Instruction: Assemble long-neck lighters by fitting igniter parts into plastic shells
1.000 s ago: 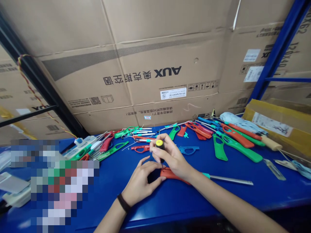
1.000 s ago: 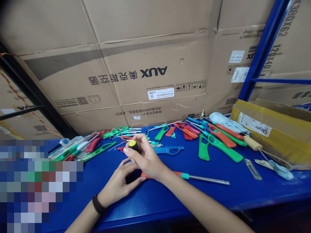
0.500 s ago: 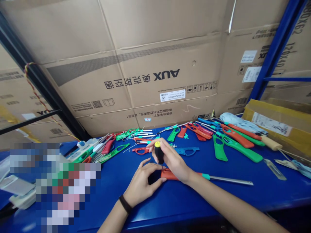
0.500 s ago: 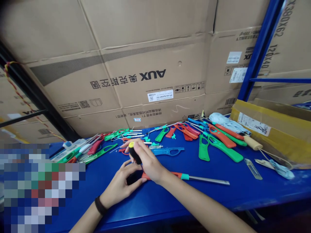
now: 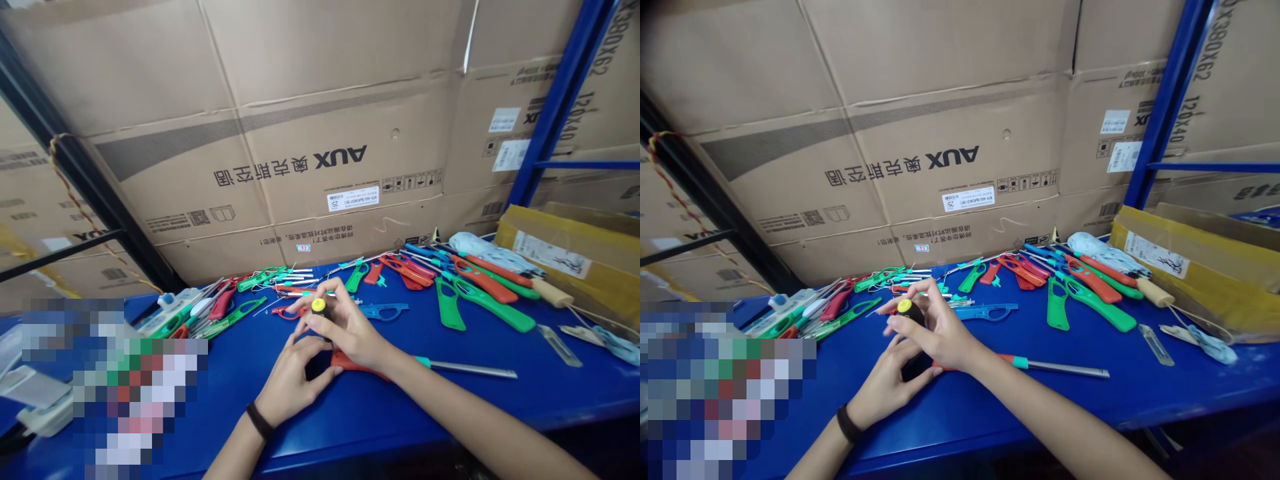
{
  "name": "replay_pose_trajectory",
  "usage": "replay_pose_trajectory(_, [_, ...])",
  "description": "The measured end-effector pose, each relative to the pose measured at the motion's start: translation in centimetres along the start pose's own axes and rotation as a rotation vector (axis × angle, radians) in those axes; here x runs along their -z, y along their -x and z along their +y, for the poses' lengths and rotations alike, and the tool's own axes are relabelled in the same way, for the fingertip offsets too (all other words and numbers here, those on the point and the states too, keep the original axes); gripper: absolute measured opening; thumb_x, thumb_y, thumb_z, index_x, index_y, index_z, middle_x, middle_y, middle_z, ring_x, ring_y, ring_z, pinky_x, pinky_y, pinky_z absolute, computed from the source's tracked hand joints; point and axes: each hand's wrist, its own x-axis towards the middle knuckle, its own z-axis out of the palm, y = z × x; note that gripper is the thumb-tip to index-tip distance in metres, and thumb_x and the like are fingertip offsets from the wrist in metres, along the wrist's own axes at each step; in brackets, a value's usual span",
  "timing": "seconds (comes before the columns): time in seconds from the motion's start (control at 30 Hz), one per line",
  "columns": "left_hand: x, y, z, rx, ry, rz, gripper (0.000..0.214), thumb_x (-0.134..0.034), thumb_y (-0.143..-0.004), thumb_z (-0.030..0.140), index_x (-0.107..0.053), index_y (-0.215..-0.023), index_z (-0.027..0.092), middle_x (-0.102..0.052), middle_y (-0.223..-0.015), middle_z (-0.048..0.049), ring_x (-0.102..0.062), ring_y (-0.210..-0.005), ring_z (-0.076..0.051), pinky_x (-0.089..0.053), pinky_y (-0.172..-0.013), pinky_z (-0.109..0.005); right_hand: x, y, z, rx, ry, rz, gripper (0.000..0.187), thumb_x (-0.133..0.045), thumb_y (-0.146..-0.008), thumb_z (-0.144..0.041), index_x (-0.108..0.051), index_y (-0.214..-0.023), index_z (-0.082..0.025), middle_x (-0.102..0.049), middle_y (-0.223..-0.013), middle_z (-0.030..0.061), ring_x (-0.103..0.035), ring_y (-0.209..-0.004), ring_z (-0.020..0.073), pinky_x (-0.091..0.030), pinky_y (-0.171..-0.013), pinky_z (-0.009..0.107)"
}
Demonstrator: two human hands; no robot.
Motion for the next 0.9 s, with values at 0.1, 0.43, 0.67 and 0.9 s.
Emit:
replay_pose_trajectory(0.1, [0.0, 0.0, 0.0, -0.009, 0.001, 0.019, 0.022, -0.062, -0.082, 0.034, -0.066, -0.101, 0.024, -0.071, -0.102, -0.0041, -0.061, -0.103, -0.025, -0.037, -0.101, -0.048, 0.2, 0.2, 0.4, -0.049, -0.076, -0.052, 0.036, -0.056, -0.084, -0.052, -0.036, -0.099, -0.026, -0.050, -0.074, -0.0054, -0.041, -0.053, 0.0081, -0.038, -0.055, 0.023])
replay_pose_trajectory(0.43, [0.2, 0.0, 0.2, -0.017, -0.091, 0.020, 0.022, -0.061, -0.081, 0.036, -0.066, -0.100, 0.026, -0.070, -0.097, -0.0044, -0.060, -0.099, -0.027, -0.042, -0.095, -0.046, 0.4, -0.2, 0.0, -0.020, -0.016, -0.067, 0.027, -0.049, -0.090, -0.048, -0.042, -0.088, -0.022, -0.061, -0.080, 0.0001, -0.047, -0.057, 0.0087, -0.042, -0.061, 0.026])
replay_pose_trajectory(0.67, [0.2, -0.1, 0.5, -0.036, -0.039, -0.022, 0.023, -0.059, -0.083, 0.028, -0.063, -0.105, 0.025, -0.070, -0.107, -0.0022, -0.059, -0.108, -0.025, -0.029, -0.107, -0.049, 0.3, 0.7, -1.1, 0.025, 0.242, 0.043, 0.028, -0.062, -0.083, -0.036, -0.038, -0.083, -0.023, -0.066, -0.089, 0.0034, -0.065, -0.078, 0.0150, -0.051, -0.073, 0.032])
replay_pose_trajectory(0.9, [0.0, 0.0, 0.4, -0.078, -0.076, 0.023, 0.024, -0.060, -0.081, 0.032, -0.064, -0.103, 0.022, -0.070, -0.104, -0.0059, -0.063, -0.101, -0.025, -0.032, -0.106, -0.050, 0.2, 1.9, -4.2, -0.070, 0.652, 0.148, 0.039, -0.072, -0.072, -0.035, -0.035, -0.076, -0.023, -0.063, -0.076, -0.0021, -0.063, -0.068, 0.0143, -0.051, -0.064, 0.025])
